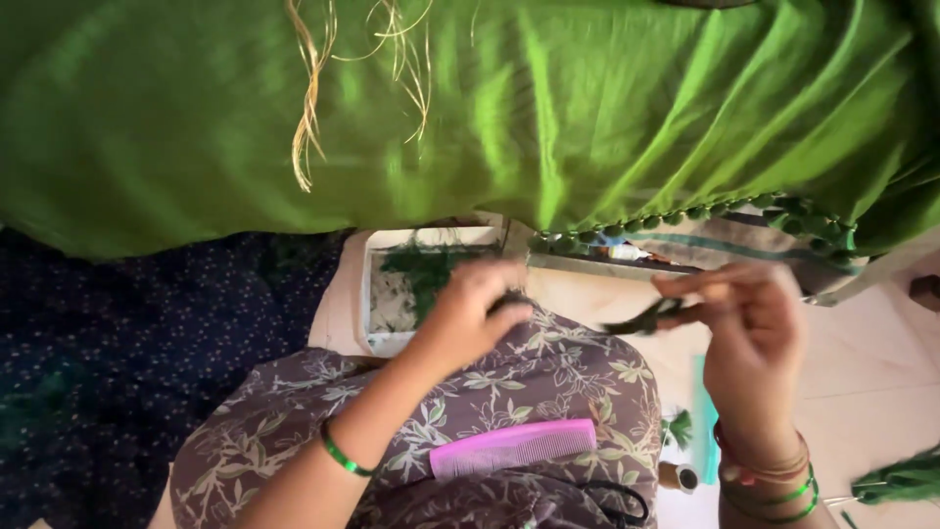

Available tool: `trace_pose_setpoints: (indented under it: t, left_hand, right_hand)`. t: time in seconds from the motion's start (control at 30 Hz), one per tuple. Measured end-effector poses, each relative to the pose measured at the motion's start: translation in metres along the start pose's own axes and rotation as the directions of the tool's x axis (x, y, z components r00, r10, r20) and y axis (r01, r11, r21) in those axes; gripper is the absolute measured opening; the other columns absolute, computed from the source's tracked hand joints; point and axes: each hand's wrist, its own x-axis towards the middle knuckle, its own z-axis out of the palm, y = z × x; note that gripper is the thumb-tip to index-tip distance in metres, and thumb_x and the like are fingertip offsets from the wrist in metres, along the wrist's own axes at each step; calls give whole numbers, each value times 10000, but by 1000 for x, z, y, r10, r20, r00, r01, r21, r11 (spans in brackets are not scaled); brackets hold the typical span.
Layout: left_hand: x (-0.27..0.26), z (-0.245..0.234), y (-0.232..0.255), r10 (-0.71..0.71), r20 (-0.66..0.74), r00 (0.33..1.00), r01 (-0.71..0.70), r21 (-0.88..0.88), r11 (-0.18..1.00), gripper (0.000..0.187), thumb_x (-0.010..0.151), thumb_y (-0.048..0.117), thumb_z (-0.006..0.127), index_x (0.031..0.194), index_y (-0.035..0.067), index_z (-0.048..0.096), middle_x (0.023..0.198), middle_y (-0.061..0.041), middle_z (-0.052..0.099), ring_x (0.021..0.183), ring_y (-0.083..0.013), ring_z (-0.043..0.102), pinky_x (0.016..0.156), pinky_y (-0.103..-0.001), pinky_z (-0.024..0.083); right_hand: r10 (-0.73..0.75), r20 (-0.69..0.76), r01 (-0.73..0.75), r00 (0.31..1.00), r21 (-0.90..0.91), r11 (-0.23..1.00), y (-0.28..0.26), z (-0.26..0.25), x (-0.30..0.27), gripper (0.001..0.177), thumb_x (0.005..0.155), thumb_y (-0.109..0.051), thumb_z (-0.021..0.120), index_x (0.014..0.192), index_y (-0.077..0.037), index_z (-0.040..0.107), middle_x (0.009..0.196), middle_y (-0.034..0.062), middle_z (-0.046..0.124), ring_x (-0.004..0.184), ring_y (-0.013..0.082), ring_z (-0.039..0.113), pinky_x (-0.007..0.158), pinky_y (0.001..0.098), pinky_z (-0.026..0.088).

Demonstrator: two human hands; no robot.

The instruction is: The recorder is attaching green tassels or fringe to the edge of a large green fabric using manual dexterity and tools.

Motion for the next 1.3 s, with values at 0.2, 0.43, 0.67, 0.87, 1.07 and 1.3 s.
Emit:
trace_pose_setpoints:
  t: [0.2, 0.43, 0.67, 0.87, 1.07, 1.3]
  left_hand:
    - [28, -5, -8, -676, -3, 737, 300, -894, 331, 284, 947, 220, 756, 966, -62, 740, 988, -87, 746, 939, -188, 695, 919, -348, 572]
    - [25, -22, 49, -585, 113, 803, 305, -921, 242, 226, 951, 123, 724, 1044, -81, 743, 1018, -116, 769, 909, -171, 707, 890, -325, 561]
    - [22, -28, 57, -539, 100, 836, 313, -895, 319, 206, 972, 99, 695, 1081, -73, 732, 1034, -93, 750, 934, -127, 664, 887, -294, 528]
    - [20, -24, 57, -556, 118, 823, 328, -898, 295, 209, 975, 114, 691, 1043, -81, 727, 996, -89, 748, 921, -131, 664, 870, -293, 524]
    - [17, -17, 53, -574, 121, 810, 348, -887, 304, 173, 993, 86, 684, 996, -84, 718, 965, -112, 736, 882, -132, 661, 825, -287, 523]
    - [26, -13, 55, -555, 54, 830, 225, -943, 244, 108, 998, 40, 628, 1004, -60, 668, 914, -97, 700, 776, -157, 636, 704, -343, 552]
  right_hand:
    - [182, 173, -59, 968, -547, 835, 69, 14, 12, 73, 961, -44, 653, 1020, -3, 668, 886, 101, 735, 696, 117, 668, 544, 234, 510]
    - [380, 225, -382, 897, -38, 923, 102, 39, 24, 86, 981, -29, 642, 946, 12, 709, 782, 72, 703, 617, 117, 606, 496, 248, 452]
    - [289, 227, -304, 930, 35, 952, 86, 39, 15, 121, 958, 36, 615, 963, 18, 735, 826, 83, 715, 697, 141, 661, 544, 264, 515]
    - [250, 227, -255, 941, -8, 967, 86, 35, 11, 151, 957, 67, 593, 987, 28, 736, 858, 100, 727, 721, 148, 672, 589, 272, 538]
    - [146, 247, -158, 958, 30, 987, 90, 38, 12, 106, 964, 68, 621, 961, 30, 719, 873, 101, 723, 748, 161, 690, 624, 292, 575]
    - [162, 201, -175, 966, 45, 984, 74, 67, 6, 44, 978, 50, 675, 978, 21, 642, 818, 109, 711, 669, 175, 695, 572, 291, 572]
